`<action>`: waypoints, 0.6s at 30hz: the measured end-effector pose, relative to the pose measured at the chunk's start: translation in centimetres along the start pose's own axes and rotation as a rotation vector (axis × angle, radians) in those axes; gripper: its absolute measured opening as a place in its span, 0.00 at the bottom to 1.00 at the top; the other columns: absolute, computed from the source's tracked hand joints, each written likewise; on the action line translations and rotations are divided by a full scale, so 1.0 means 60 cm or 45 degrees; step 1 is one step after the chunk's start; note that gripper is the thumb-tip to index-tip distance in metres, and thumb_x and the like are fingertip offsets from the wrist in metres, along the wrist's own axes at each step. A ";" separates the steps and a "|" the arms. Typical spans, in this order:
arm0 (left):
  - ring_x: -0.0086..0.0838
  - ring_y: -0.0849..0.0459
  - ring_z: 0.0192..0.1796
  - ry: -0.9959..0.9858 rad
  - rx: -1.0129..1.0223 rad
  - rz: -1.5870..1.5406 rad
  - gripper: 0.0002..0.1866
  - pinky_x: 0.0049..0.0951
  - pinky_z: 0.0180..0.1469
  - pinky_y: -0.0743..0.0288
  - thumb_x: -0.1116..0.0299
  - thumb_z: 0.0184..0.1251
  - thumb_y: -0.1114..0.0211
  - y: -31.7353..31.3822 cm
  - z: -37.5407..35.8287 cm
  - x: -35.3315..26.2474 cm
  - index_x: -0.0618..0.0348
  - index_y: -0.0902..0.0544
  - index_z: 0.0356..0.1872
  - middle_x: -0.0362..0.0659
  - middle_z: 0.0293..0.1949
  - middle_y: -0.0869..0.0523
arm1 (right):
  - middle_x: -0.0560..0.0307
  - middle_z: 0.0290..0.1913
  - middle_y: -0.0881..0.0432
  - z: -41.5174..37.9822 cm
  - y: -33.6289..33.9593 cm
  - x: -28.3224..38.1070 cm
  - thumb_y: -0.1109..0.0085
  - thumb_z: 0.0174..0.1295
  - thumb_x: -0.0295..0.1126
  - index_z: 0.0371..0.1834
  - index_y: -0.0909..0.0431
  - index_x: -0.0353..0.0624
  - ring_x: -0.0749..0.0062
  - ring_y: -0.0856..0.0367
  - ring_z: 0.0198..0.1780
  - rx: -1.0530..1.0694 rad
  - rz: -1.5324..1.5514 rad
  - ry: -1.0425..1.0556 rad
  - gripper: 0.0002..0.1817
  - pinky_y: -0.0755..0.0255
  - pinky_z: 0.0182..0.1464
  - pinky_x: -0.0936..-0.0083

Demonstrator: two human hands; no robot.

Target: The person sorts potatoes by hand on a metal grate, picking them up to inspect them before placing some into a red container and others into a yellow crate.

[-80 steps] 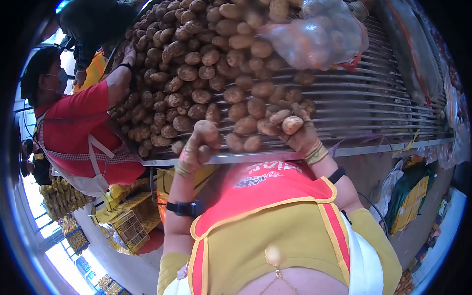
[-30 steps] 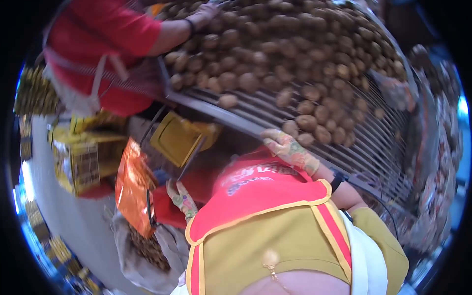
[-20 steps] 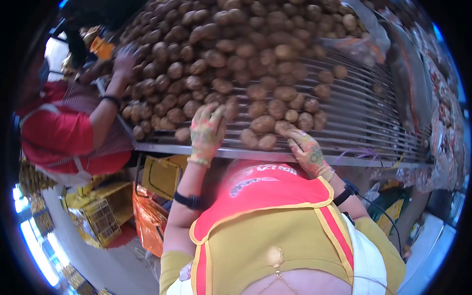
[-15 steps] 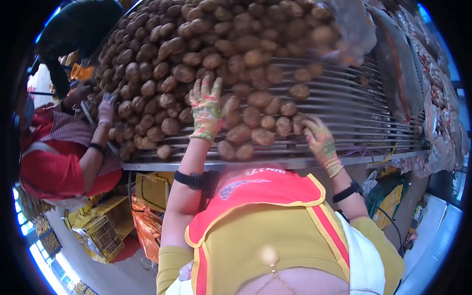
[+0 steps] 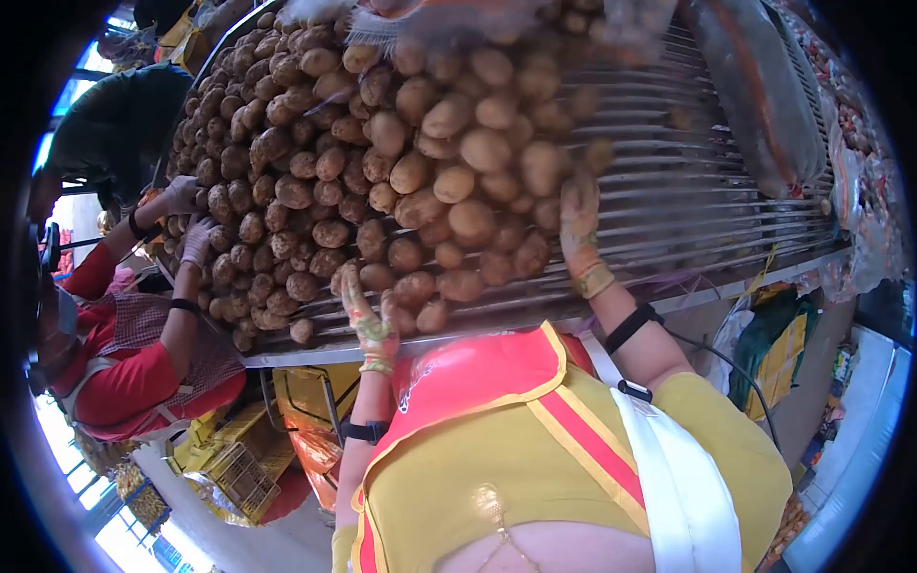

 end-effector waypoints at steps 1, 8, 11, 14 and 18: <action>0.59 0.40 0.75 -0.002 0.015 0.060 0.40 0.50 0.77 0.47 0.58 0.63 0.35 -0.005 -0.005 -0.005 0.66 0.37 0.74 0.64 0.72 0.35 | 0.43 0.78 0.43 -0.016 -0.006 0.031 0.59 0.78 0.53 0.78 0.43 0.41 0.55 0.47 0.80 0.020 -0.026 -0.015 0.34 0.50 0.78 0.66; 0.59 0.42 0.76 -0.008 0.112 0.228 0.42 0.52 0.77 0.48 0.58 0.62 0.33 -0.013 -0.001 -0.016 0.68 0.37 0.73 0.65 0.73 0.37 | 0.48 0.70 0.31 -0.011 -0.005 0.017 0.51 0.74 0.39 0.71 0.31 0.41 0.55 0.38 0.75 0.379 0.167 -0.237 0.25 0.46 0.75 0.68; 0.60 0.42 0.76 -0.049 0.140 0.302 0.41 0.52 0.78 0.49 0.57 0.62 0.34 -0.018 -0.001 -0.021 0.68 0.37 0.73 0.64 0.73 0.37 | 0.48 0.70 0.29 0.005 0.075 0.122 0.53 0.72 0.34 0.68 0.26 0.47 0.47 0.35 0.72 0.563 -0.325 0.225 0.22 0.40 0.73 0.62; 0.60 0.42 0.76 -0.078 0.144 0.385 0.37 0.53 0.77 0.49 0.56 0.70 0.38 -0.023 -0.006 -0.025 0.66 0.38 0.74 0.63 0.74 0.38 | 0.49 0.71 0.28 -0.008 0.139 0.088 0.54 0.72 0.35 0.66 0.25 0.47 0.46 0.34 0.72 0.441 -0.268 0.113 0.21 0.39 0.72 0.62; 0.60 0.43 0.77 -0.119 0.110 0.395 0.40 0.53 0.77 0.49 0.54 0.67 0.36 -0.022 -0.007 -0.017 0.67 0.37 0.74 0.63 0.74 0.39 | 0.38 0.71 0.31 -0.052 0.214 0.048 0.45 0.68 0.39 0.66 0.25 0.44 0.40 0.30 0.68 0.330 -0.631 -0.017 0.24 0.35 0.69 0.58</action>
Point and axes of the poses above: each hand's wrist, its own z-axis towards the middle knuckle, its own y-axis out of the back of the hand, x = y × z, the point moved 8 cm from there along z, towards the middle knuckle
